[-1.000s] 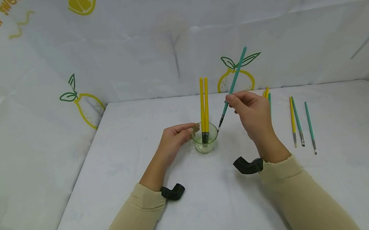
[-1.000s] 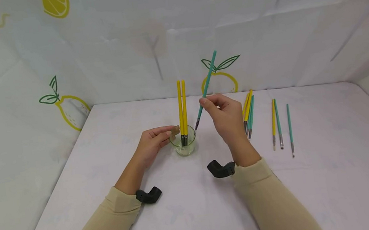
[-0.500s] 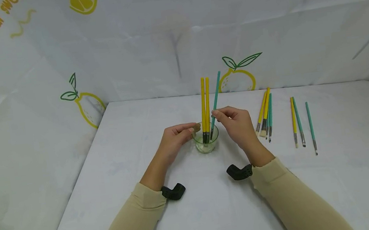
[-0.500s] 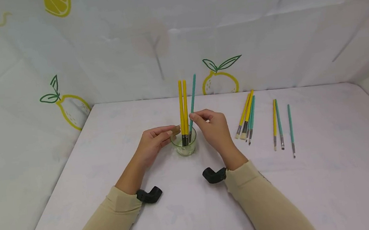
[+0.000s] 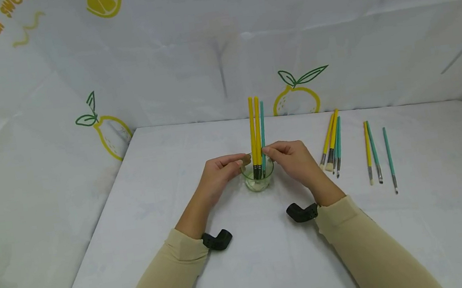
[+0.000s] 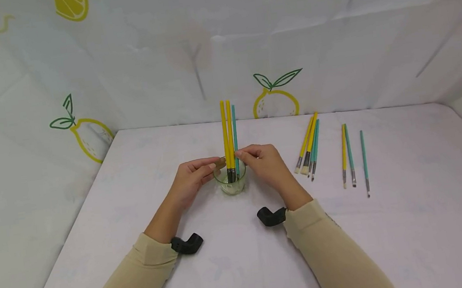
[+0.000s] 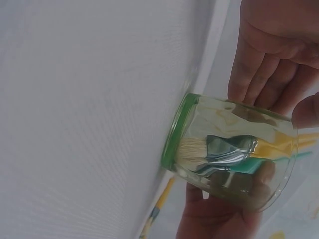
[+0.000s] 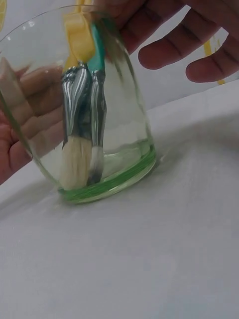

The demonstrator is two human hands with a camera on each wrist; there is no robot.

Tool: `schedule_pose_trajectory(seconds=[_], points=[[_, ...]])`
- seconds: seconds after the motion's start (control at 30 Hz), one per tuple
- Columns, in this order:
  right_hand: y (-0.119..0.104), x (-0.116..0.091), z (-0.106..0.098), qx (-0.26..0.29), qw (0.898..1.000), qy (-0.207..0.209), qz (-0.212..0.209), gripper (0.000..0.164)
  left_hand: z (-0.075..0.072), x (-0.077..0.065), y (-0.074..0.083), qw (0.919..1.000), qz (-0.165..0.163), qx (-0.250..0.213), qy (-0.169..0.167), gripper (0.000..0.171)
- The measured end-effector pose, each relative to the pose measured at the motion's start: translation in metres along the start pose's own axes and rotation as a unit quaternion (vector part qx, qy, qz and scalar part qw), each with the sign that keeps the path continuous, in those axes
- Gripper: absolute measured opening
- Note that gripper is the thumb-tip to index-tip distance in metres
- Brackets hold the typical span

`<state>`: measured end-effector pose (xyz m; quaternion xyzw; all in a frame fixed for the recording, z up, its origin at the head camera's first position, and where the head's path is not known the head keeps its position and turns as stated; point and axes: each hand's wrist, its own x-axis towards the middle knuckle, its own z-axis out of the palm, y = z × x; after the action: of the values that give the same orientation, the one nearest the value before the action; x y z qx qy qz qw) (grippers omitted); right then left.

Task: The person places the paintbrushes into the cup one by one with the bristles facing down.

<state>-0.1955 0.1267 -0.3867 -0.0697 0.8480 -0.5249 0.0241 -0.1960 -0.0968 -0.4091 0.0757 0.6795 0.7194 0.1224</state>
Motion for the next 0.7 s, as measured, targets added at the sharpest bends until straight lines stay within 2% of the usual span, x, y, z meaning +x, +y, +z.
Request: schedule_pose_trajectory(seconds=[0.17, 0.43, 0.7], points=[[0.0005, 0.0005, -0.0048, -0.031, 0.999, -0.024, -0.001, 0.041, 0.0001, 0.0001, 0.0, 1.0, -0.001, 0.0, 0.001, 0.031], [-0.0014, 0.0007, -0.005, -0.068, 0.997, -0.023, -0.023, 0.034, -0.0005, 0.0004, -0.0009, 1.0, -0.003, -0.006, -0.002, 0.029], [-0.0024, 0.0004, -0.0062, -0.083, 0.996, -0.024, -0.029, 0.033, -0.0007, 0.0006, -0.0007, 1.0, -0.009, -0.004, 0.001, 0.029]])
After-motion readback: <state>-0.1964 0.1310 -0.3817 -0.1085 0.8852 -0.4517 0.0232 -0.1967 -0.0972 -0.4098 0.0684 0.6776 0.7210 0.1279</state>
